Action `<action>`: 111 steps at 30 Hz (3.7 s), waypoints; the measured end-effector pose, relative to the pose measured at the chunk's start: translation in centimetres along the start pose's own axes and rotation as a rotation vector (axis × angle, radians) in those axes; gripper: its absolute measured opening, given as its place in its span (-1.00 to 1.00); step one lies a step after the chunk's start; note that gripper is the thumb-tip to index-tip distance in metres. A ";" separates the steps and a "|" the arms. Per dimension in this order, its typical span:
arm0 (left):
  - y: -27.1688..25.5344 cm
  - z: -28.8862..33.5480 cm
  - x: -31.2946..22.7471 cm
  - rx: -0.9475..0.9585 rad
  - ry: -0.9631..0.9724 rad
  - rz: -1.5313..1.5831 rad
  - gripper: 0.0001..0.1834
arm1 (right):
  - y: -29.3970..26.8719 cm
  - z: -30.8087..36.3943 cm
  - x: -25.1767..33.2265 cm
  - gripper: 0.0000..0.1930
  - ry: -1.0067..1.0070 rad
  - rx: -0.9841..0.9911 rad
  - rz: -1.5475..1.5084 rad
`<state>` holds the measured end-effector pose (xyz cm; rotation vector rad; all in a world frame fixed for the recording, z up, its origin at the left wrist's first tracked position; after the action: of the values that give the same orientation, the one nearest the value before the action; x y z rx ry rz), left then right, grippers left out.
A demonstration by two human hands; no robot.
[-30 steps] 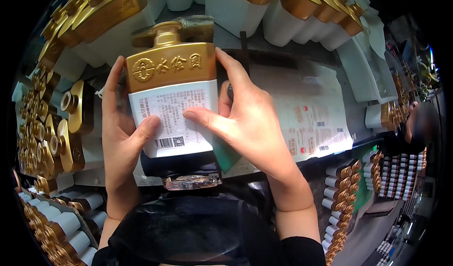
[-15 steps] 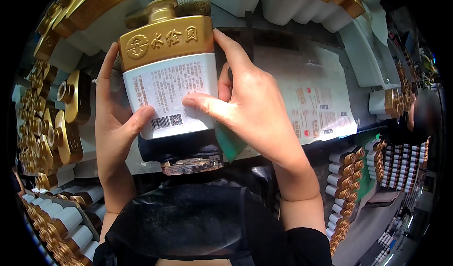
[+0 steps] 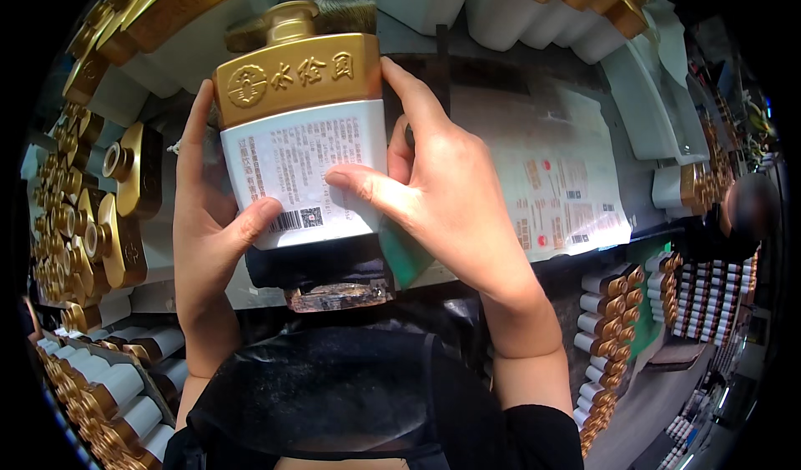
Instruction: The person applies adhesive labels to white ceramic bottles with gold caps. They pick up a bottle, align a label from a sheet, and smooth it onto the bottle's surface using a green plastic squeegee tool. The person rotates the bottle to apply labels to different sides and places the finished bottles onto a nearby table.
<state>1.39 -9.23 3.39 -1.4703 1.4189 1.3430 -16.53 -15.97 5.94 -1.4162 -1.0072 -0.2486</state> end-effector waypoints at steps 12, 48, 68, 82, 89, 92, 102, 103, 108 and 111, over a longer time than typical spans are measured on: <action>-0.1 0.1 0.4 -0.028 -0.050 -0.012 0.12 | 0.3 -0.1 -0.1 -0.20 0.047 0.008 -0.060; -0.1 1.4 1.2 0.080 -0.057 0.052 0.18 | -5.8 -0.1 -2.3 -0.50 -0.040 -0.242 -0.103; -3.4 3.1 1.1 -0.098 -0.023 0.257 -0.52 | -1.1 1.8 11.1 -0.79 -1.114 -0.156 0.614; -2.7 3.0 1.4 -0.159 -0.072 0.198 -0.53 | -1.8 1.1 8.0 -0.77 -0.983 -0.240 0.372; -3.9 3.5 1.6 -0.218 -0.077 0.224 -0.52 | 6.1 4.9 12.3 -0.87 -1.164 -0.098 0.336; -4.4 3.6 1.7 -0.219 -0.060 0.266 -0.52 | 3.1 1.9 12.7 -0.86 -1.093 -0.337 0.377; -3.4 3.1 2.2 -0.082 -0.052 0.106 -0.23 | -0.4 4.5 7.5 -0.84 -1.022 -0.329 0.365; -3.1 3.4 2.3 -0.024 -0.001 0.063 -0.07 | -0.1 6.2 7.1 -0.84 -0.972 -0.215 0.294; -1.6 2.4 1.8 -0.137 0.255 -0.627 0.49 | -2.9 5.5 0.6 -0.84 -0.469 0.163 0.103; -4.9 3.9 -1.8 -0.204 0.318 -0.317 0.35 | -8.2 4.8 -9.2 -0.83 0.108 -0.050 -0.355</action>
<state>5.54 -4.17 3.35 -2.0203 1.1911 1.1143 -29.64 -17.13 4.44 -1.2478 -1.1647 -0.6079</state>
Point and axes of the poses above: each hand's wrist, its own z-axis away from the middle knuckle, its own y-axis out of the palm, x = y × z, the point moved 9 cm from there along -z, towards the middle knuckle, and after that the axes turned 10 degrees about z, right-handed, at the moved point
